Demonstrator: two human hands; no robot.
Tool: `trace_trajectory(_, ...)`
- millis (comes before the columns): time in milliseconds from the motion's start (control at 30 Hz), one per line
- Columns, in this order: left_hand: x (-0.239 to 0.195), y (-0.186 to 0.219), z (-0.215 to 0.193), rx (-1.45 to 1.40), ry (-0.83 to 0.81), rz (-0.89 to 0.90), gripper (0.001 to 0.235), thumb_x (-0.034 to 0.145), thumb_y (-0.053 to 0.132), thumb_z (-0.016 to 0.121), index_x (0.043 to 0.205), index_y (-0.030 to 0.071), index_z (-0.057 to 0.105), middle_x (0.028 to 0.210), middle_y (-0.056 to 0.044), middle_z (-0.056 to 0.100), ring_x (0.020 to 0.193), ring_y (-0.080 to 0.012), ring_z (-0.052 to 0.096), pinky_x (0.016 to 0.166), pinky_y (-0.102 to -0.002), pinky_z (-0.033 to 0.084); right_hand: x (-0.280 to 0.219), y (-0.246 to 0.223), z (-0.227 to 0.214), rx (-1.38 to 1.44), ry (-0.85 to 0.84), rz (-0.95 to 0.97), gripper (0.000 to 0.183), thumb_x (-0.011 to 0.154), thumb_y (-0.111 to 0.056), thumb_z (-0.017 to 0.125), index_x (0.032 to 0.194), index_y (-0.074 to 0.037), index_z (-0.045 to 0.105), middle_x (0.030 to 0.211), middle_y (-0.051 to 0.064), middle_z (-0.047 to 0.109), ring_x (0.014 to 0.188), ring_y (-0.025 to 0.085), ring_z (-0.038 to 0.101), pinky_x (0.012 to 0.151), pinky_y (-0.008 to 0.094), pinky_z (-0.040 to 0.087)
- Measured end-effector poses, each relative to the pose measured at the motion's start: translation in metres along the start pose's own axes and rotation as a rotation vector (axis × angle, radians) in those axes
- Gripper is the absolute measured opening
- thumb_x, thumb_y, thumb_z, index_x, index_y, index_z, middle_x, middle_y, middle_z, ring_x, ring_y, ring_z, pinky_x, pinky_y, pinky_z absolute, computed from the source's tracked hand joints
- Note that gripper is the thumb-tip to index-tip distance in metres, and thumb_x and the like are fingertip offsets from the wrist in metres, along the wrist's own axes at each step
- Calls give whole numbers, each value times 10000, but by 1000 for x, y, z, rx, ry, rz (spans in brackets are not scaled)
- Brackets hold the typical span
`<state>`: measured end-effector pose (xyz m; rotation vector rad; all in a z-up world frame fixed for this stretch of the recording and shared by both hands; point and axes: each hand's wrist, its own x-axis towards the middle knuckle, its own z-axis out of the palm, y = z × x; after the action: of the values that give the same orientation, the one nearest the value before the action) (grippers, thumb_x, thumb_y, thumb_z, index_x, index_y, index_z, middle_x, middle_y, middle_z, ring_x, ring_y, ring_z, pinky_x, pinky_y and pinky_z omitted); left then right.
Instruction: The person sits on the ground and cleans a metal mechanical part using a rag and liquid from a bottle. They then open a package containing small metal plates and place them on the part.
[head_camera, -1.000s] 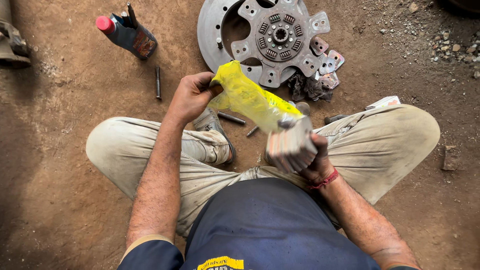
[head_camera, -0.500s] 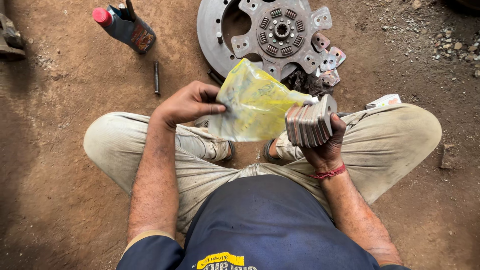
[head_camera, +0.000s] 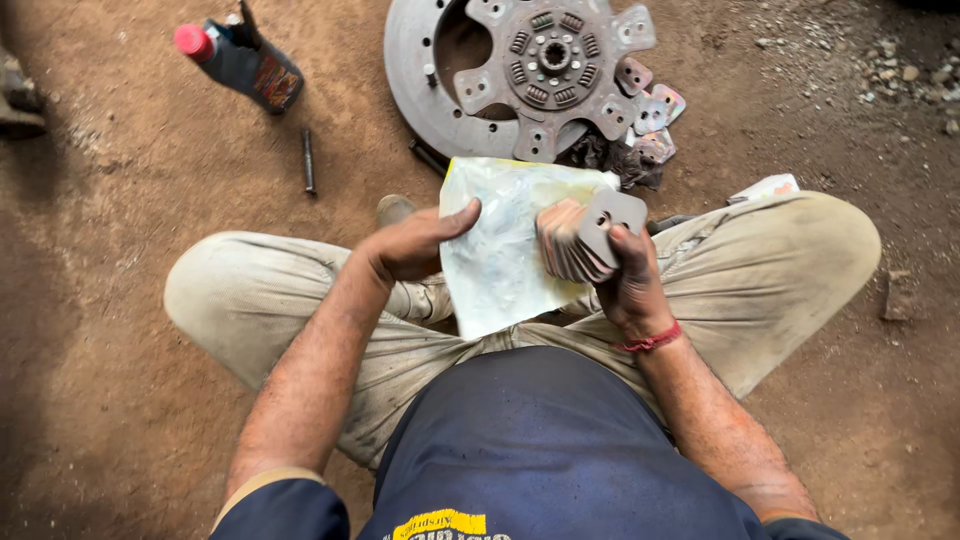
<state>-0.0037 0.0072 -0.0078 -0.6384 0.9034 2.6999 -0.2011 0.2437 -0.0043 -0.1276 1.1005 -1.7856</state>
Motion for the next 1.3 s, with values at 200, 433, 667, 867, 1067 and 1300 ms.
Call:
trace_trajectory(200,26,-23,26,-216,91,-23,773,986,595,426,1528,44,424,1493,-170,566,1364,-303,566,1167,-459,425,2,-6,12,-195,59,-196,891,860,-356,827,1547,-4,379,1313,74,606,1218,172,604,1093,338,491)
trace_trajectory(433,58,-60,82,-546,170,117,836,922,713,399,1506,116,437,1459,-116,556,1328,-286,546,1128,-500,424,-11,-1,37,-1089,-39,-596,1117,803,-285,934,1634,-86,215,1374,159,652,1223,266,708,1014,374,605)
trace_trajectory(667,66,-73,67,-780,118,310,611,1005,529,537,1402,65,565,1319,-119,661,1210,-264,645,1130,-449,481,-7,6,51,-1268,-204,-702,1234,802,-249,947,1668,-115,77,1426,195,630,1264,326,689,1024,412,587)
trace_trajectory(867,62,-63,58,-796,34,315,566,1002,478,572,1344,28,608,1247,-156,699,1126,-303,689,1091,-487,512,-6,-1,54,-1204,-310,-752,1218,825,-234,916,1665,-124,40,1523,279,479,1363,352,587,1102,438,529)
trace_trajectory(1067,49,-61,51,-769,27,222,547,968,462,572,1314,42,617,1209,-148,706,1103,-307,696,1042,-544,532,-6,-12,44,-914,-213,-377,792,1138,-52,573,1744,-138,71,1344,233,709,1246,272,698,1079,375,553)
trace_trajectory(1300,28,-62,65,-796,17,182,522,1036,427,588,1368,25,611,1264,-161,693,1149,-301,678,1070,-504,524,-20,-31,52,-744,-256,-307,870,1060,40,641,1688,-136,66,1286,199,702,1185,231,713,1024,365,602)
